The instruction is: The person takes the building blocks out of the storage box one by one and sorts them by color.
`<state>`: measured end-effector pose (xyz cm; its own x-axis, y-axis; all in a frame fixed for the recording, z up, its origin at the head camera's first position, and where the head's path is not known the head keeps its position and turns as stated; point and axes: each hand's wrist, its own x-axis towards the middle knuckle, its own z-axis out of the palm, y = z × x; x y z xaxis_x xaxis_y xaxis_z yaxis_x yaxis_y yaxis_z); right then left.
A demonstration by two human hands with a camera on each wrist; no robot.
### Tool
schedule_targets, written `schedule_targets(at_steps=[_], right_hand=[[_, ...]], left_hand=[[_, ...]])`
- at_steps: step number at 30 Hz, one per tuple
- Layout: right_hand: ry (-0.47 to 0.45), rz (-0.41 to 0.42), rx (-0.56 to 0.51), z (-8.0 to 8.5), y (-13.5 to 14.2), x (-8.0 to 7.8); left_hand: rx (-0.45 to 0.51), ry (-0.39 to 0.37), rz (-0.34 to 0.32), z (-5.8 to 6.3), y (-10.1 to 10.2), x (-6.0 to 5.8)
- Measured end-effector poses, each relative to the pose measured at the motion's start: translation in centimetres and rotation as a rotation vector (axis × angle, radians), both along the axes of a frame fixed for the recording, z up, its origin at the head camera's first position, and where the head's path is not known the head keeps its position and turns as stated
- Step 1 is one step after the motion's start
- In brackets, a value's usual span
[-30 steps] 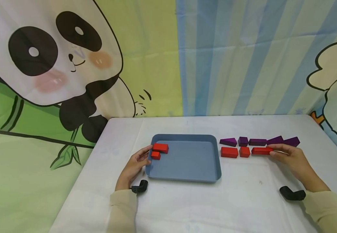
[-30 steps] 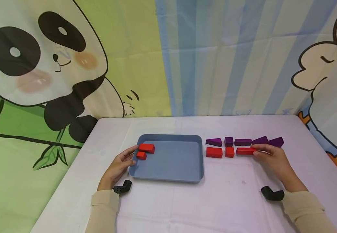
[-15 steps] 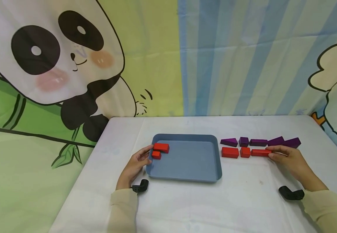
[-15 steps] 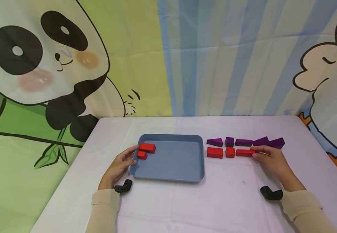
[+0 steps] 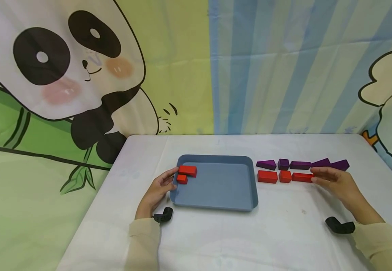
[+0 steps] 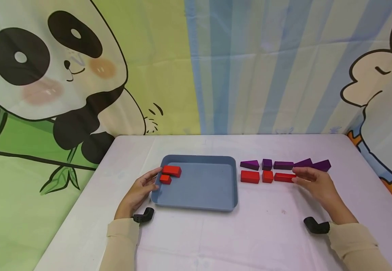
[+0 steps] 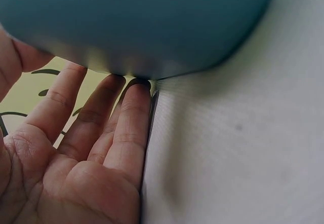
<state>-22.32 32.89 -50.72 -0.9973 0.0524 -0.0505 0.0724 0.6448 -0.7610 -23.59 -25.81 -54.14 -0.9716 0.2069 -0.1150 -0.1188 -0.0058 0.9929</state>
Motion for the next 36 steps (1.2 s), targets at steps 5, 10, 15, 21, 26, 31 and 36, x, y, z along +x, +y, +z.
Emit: schedule_targets(at_steps=[5,10,15,21,26,31,36], right_hand=[[0.030,0.003,0.027,1.5,-1.5,0.3],[0.080,0.027,-0.021,2.7,-3.3,0.4],[0.106,0.076,-0.117,3.7,-5.4,0.0],[0.113,0.130,-0.225,4.4,-8.3,-0.7],[0.098,0.187,-0.262,4.9,-10.8,-1.2],[0.086,0.248,-0.276,5.6,-13.3,-1.7],[0.059,0.301,-0.292,6.3,-15.5,-2.6]], left_hand=[[0.002,0.002,-0.002,0.0,-0.1,0.1],[0.027,0.014,-0.011,0.1,0.0,0.1],[0.035,0.016,-0.008,0.1,0.0,0.1],[0.027,0.024,-0.009,0.2,0.0,0.1],[0.026,0.031,-0.014,0.3,0.1,0.2],[0.025,0.029,-0.014,0.4,0.1,0.3],[-0.011,0.041,-0.020,0.3,0.0,0.2]])
